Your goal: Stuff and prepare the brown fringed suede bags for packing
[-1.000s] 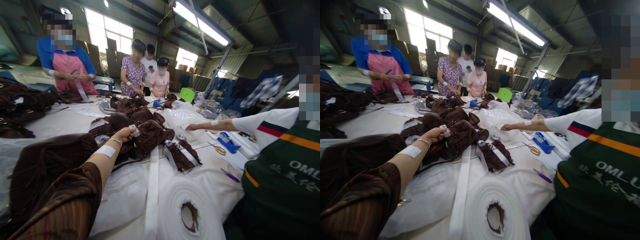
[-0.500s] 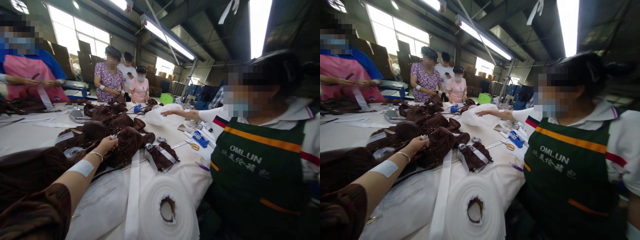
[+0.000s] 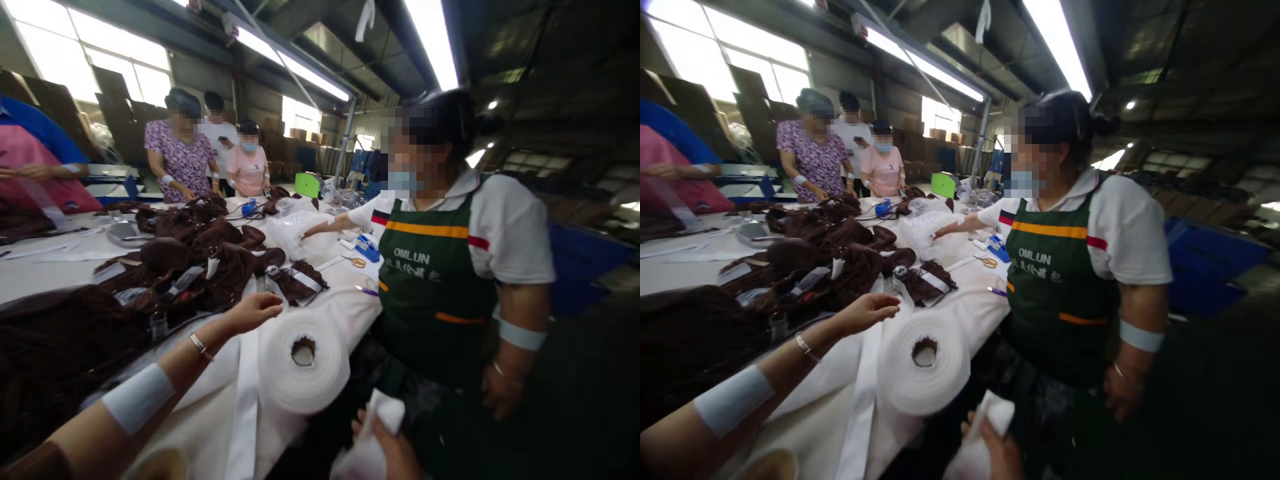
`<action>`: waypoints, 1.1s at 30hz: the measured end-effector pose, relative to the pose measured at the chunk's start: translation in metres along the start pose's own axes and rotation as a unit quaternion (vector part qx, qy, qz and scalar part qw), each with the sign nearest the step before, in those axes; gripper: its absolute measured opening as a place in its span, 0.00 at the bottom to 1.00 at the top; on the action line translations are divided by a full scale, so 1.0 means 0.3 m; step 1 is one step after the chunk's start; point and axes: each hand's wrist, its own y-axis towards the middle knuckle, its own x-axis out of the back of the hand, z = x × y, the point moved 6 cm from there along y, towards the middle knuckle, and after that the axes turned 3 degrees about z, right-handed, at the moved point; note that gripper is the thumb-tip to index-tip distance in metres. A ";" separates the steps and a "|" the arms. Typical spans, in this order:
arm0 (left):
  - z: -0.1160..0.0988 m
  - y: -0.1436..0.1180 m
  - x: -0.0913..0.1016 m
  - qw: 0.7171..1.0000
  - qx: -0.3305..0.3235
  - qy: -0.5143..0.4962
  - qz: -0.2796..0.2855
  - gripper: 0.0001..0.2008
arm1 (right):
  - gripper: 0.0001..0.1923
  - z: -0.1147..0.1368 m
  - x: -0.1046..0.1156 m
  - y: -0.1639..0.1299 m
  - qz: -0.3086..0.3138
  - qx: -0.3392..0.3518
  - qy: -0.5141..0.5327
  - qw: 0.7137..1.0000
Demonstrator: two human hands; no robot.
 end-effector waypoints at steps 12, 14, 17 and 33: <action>-0.193 -0.503 -0.865 0.946 -0.003 -0.254 0.202 0.30 | 0.17 0.145 -0.117 -0.065 0.091 0.020 0.121 0.988; -0.157 -0.555 -0.885 0.936 0.064 -0.293 0.183 0.26 | 0.15 0.147 -0.120 -0.064 0.093 -0.004 0.128 0.987; -0.137 -0.633 -0.906 0.916 0.113 -0.344 0.173 0.25 | 0.11 0.148 -0.124 -0.062 0.098 -0.033 0.120 0.987; -0.113 -0.839 -0.896 0.847 0.185 -0.498 0.022 0.23 | 0.20 0.072 -0.244 -0.127 0.262 -0.130 0.050 0.955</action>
